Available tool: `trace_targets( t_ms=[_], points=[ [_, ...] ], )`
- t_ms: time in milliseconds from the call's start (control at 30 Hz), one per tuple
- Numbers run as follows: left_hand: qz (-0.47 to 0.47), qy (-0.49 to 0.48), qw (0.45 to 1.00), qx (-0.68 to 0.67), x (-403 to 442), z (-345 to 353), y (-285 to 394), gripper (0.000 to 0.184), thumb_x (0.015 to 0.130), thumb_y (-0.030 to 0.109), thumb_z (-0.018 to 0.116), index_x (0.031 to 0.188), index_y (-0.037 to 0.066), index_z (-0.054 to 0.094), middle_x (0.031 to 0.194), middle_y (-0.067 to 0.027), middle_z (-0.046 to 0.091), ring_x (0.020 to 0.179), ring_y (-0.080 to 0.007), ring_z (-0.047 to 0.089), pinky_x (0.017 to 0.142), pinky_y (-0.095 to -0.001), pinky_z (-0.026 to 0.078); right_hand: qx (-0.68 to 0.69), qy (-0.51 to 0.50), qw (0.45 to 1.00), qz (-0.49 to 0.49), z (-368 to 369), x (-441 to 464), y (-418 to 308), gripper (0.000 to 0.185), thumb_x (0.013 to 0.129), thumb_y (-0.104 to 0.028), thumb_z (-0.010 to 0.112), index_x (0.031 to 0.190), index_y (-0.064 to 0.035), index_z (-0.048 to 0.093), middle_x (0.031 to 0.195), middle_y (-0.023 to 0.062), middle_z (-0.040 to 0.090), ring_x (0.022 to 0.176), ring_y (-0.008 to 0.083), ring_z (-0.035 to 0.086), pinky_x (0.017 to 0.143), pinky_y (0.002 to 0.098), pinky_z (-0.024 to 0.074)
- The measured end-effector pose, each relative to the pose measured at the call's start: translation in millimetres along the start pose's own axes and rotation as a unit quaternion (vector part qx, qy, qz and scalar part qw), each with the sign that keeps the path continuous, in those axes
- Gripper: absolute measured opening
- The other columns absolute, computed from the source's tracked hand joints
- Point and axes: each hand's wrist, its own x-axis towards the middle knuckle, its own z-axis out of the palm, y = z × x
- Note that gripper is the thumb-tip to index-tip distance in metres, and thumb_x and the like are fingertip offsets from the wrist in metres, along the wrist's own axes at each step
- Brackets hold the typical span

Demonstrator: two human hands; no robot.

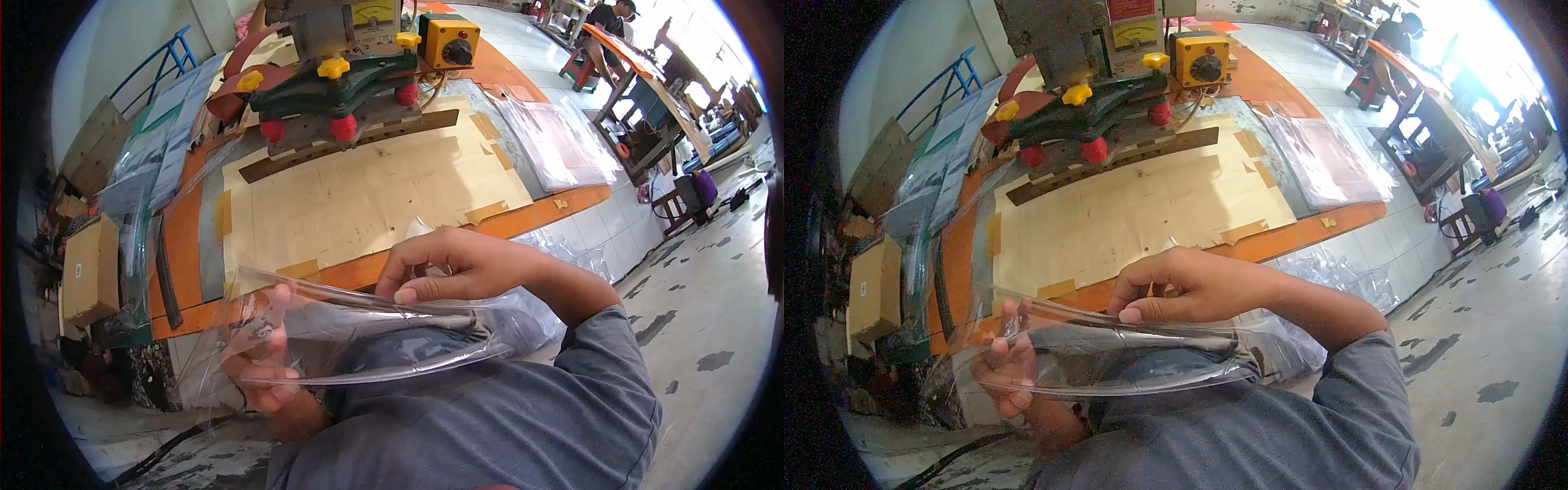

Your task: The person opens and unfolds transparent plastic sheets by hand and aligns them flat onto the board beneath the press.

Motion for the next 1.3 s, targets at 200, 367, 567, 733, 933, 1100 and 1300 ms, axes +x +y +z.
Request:
trace_targets(
  t_ms=[200,367,567,733,933,1100,1300],
  points=[
    [0.014,0.021,0.997,0.075,3,4,2,0.017,0.089,0.026,0.078,0.086,0.01,0.073,0.149,-0.0116,0.06,0.144,-0.0545,0.04,0.119,-0.0756,0.021,-0.068,-0.004,0.996,-0.063,2,1,-7,0.017,0.101,-0.018,0.069,0.102,-0.0021,0.071,0.096,0.008,0.071,0.086,0.0203,0.067,0.076,0.0347,0.0523],
    [0.034,-0.031,0.998,-0.039,19,-5,-10,0.011,0.082,0.015,0.079,0.09,0.009,0.076,0.16,-0.0144,0.048,0.155,-0.0525,0.022,0.122,-0.0755,0.009,-0.125,0.044,0.988,-0.082,-4,-1,-9,0.012,0.093,-0.011,0.069,0.099,-0.0014,0.069,0.092,0.0094,0.071,0.084,0.0224,0.068,0.076,0.035,0.0534],
    [-0.079,0.143,0.973,0.165,20,13,-4,0.015,0.099,0.007,0.066,0.102,-0.006,0.061,0.13,-0.0402,0.063,0.131,-0.0472,0.06,0.11,-0.0525,0.048,-0.225,0.237,0.939,-0.107,-33,-18,-29,0.008,0.085,-0.002,0.067,0.093,-0.0016,0.063,0.088,0.0048,0.065,0.081,0.0142,0.062,0.072,0.0296,0.0488],
    [-0.255,0.173,0.945,0.113,24,28,-4,0.025,0.104,0.012,0.06,0.124,-0.004,0.057,0.103,-0.0251,0.076,0.094,-0.0312,0.076,0.082,-0.0343,0.051,-0.305,0.308,0.895,-0.106,-44,-27,-48,0.008,0.082,-0.003,0.066,0.09,-0.0034,0.064,0.083,0.0015,0.064,0.073,0.0112,0.056,0.065,0.0265,0.0444],
    [-0.241,0.119,0.949,0.162,36,22,2,0.05,0.105,0.011,0.059,0.149,-0.005,0.043,0.097,-0.0256,0.077,0.088,-0.0314,0.078,0.075,-0.0349,0.056,-0.302,0.334,0.888,-0.096,-40,-31,-55,0.007,0.083,-0.001,0.064,0.09,-0.0036,0.063,0.083,0.0004,0.062,0.07,0.0087,0.054,0.062,0.0248,0.0431],
    [-0.217,0.112,0.964,0.104,55,32,4,0.048,0.104,0.006,0.059,0.149,-0.006,0.046,0.101,-0.0213,0.079,0.092,-0.025,0.078,0.094,-0.032,0.055,-0.217,0.346,0.911,-0.066,-50,-30,-50,0.006,0.095,-0.008,0.065,0.097,-0.0018,0.065,0.086,0.0003,0.063,0.072,0.0065,0.055,0.064,0.0234,0.0451],
    [-0.232,0.031,0.946,0.225,72,55,-6,0.06,0.105,0.008,0.059,0.157,-0.004,0.034,0.107,-0.0257,0.077,0.106,-0.032,0.075,0.094,-0.0387,0.058,-0.258,0.292,0.913,-0.123,-52,-15,-49,0.035,0.096,-0.025,0.074,0.122,-0.0023,0.068,0.105,0.0055,0.07,0.096,0.0145,0.064,0.084,0.0302,0.0481]
  ],
)
